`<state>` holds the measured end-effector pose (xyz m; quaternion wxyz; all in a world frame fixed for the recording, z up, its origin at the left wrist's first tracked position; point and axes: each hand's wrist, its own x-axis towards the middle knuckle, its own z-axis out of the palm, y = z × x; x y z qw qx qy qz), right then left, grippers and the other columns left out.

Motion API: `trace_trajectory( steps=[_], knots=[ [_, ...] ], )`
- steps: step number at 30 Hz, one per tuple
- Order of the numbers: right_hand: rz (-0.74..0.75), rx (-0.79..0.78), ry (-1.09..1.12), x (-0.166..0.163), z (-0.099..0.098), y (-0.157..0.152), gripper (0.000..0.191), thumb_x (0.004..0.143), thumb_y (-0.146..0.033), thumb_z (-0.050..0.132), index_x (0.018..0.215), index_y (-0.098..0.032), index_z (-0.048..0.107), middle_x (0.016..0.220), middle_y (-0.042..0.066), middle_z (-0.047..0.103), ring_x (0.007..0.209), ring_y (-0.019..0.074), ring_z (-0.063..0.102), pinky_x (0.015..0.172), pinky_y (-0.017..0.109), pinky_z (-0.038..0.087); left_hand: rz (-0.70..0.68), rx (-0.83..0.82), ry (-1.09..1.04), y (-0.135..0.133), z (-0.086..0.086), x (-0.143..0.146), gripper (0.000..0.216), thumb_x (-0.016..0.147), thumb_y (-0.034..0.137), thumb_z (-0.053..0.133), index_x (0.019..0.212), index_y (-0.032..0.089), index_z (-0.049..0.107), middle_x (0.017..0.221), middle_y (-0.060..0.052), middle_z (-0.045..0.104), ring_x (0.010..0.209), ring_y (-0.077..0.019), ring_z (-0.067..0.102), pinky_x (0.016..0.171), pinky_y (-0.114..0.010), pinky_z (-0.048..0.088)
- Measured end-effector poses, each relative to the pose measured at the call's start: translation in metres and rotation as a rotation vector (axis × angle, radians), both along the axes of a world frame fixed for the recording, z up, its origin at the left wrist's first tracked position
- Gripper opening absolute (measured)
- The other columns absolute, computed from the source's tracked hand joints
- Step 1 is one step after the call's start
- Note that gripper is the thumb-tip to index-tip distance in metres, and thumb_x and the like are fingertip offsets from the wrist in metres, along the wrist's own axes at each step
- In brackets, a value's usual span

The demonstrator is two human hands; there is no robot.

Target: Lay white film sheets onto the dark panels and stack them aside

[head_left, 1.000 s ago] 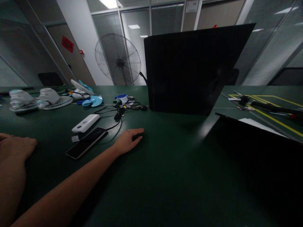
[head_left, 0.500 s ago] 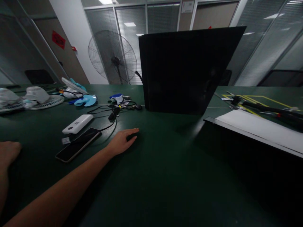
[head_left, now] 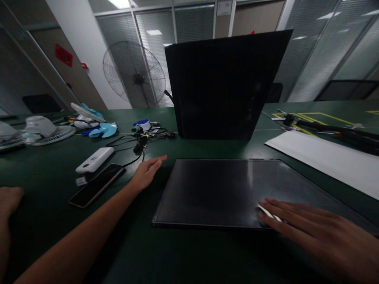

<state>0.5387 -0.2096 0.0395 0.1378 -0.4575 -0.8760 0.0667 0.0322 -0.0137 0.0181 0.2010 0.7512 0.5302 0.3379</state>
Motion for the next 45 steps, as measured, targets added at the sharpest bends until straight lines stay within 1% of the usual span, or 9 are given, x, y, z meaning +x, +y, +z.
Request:
trace_trajectory(
  steps=[4, 10, 14, 20, 29, 32, 35, 39, 45],
  knots=[
    [0.123, -0.241, -0.134, -0.017, 0.02, 0.07, 0.06, 0.097, -0.053, 0.059, 0.155, -0.044, 0.047, 0.156, -0.001, 0.048, 0.136, 0.0251, 0.055, 0.111, 0.041, 0.052, -0.193, -0.015, 0.226, 0.0, 0.0, -0.007, 0.071, 0.098, 0.072, 0.044, 0.144, 0.021, 0.063, 0.159, -0.011, 0.049, 0.15, -0.0324, 0.041, 0.125, -0.051, 0.031],
    [-0.626, 0.262, -0.261, 0.11, -0.02, 0.193, 0.075, 0.099, -0.061, 0.051, 0.153, -0.009, 0.051, 0.164, 0.029, 0.021, 0.142, 0.0387, 0.044, 0.111, 0.058, 0.032, -0.225, -0.075, 0.516, 0.009, -0.002, -0.015, 0.068, 0.101, 0.061, 0.048, 0.157, 0.021, 0.045, 0.17, -0.011, 0.025, 0.158, -0.0329, 0.018, 0.127, -0.055, 0.021],
    [-0.897, 0.034, -0.3, 0.181, -0.057, 0.209, 0.068, 0.106, -0.058, 0.032, 0.15, -0.011, 0.055, 0.15, 0.032, 0.047, 0.13, 0.0362, 0.056, 0.092, 0.051, 0.042, -0.202, -0.087, 0.518, 0.017, -0.005, -0.018, 0.068, 0.102, 0.062, 0.047, 0.158, 0.024, 0.043, 0.17, -0.011, 0.024, 0.158, -0.0347, 0.019, 0.126, -0.058, 0.021],
    [-0.989, -0.015, -0.359, 0.182, -0.053, 0.196, 0.052, 0.104, -0.047, 0.042, 0.141, -0.018, 0.064, 0.124, 0.028, 0.066, 0.098, 0.032, 0.068, 0.07, 0.043, 0.036, -0.139, -0.042, 0.494, 0.024, -0.013, -0.021, 0.059, 0.103, 0.057, 0.047, 0.154, 0.027, 0.051, 0.168, -0.011, 0.032, 0.155, -0.0367, 0.027, 0.123, -0.061, 0.026],
    [-0.922, 0.058, -0.406, 0.077, 0.001, 0.157, 0.056, 0.101, -0.063, 0.037, 0.118, -0.026, 0.075, 0.101, 0.021, 0.073, 0.081, 0.0324, 0.068, 0.062, 0.042, 0.04, -0.096, 0.004, 0.497, 0.013, -0.013, -0.025, 0.056, 0.104, 0.054, 0.043, 0.153, 0.028, 0.051, 0.168, -0.01, 0.032, 0.155, -0.0359, 0.03, 0.124, -0.06, 0.025],
    [-0.646, 0.079, -0.398, 0.007, 0.006, 0.138, 0.056, 0.103, -0.056, 0.031, 0.116, -0.024, 0.076, 0.099, 0.019, 0.075, 0.079, 0.0347, 0.071, 0.065, 0.047, 0.05, -0.09, 0.016, 0.464, 0.011, -0.016, -0.029, 0.055, 0.106, 0.053, 0.039, 0.152, 0.028, 0.052, 0.167, -0.008, 0.035, 0.155, -0.0334, 0.032, 0.124, -0.058, 0.025],
    [-0.344, 0.047, -0.329, -0.061, -0.005, 0.119, 0.051, 0.104, -0.053, 0.034, 0.123, -0.029, 0.075, 0.126, 0.008, 0.072, 0.104, 0.0297, 0.072, 0.089, 0.048, 0.058, -0.083, 0.018, 0.44, 0.011, -0.018, -0.031, 0.057, 0.107, 0.054, 0.032, 0.153, 0.025, 0.052, 0.167, -0.008, 0.036, 0.155, -0.0312, 0.032, 0.126, -0.056, 0.024],
    [-0.011, -0.026, -0.246, -0.135, -0.006, 0.098, 0.058, 0.103, -0.059, 0.038, 0.141, -0.025, 0.066, 0.149, 0.006, 0.056, 0.136, 0.0319, 0.055, 0.111, 0.054, 0.048, -0.114, 0.01, 0.421, 0.008, -0.014, -0.028, 0.063, 0.107, 0.058, 0.031, 0.158, 0.025, 0.043, 0.168, -0.009, 0.033, 0.156, -0.0297, 0.03, 0.127, -0.055, 0.021],
    [0.286, -0.198, -0.149, -0.201, 0.019, 0.088, 0.068, 0.102, -0.066, 0.039, 0.155, -0.026, 0.05, 0.161, 0.006, 0.041, 0.147, 0.033, 0.04, 0.118, 0.057, 0.038, -0.2, -0.011, 0.484, 0.003, -0.003, -0.026, 0.068, 0.097, 0.068, 0.053, 0.157, 0.036, 0.045, 0.172, -0.006, 0.022, 0.157, -0.0375, 0.024, 0.125, -0.061, 0.02]
  ],
)
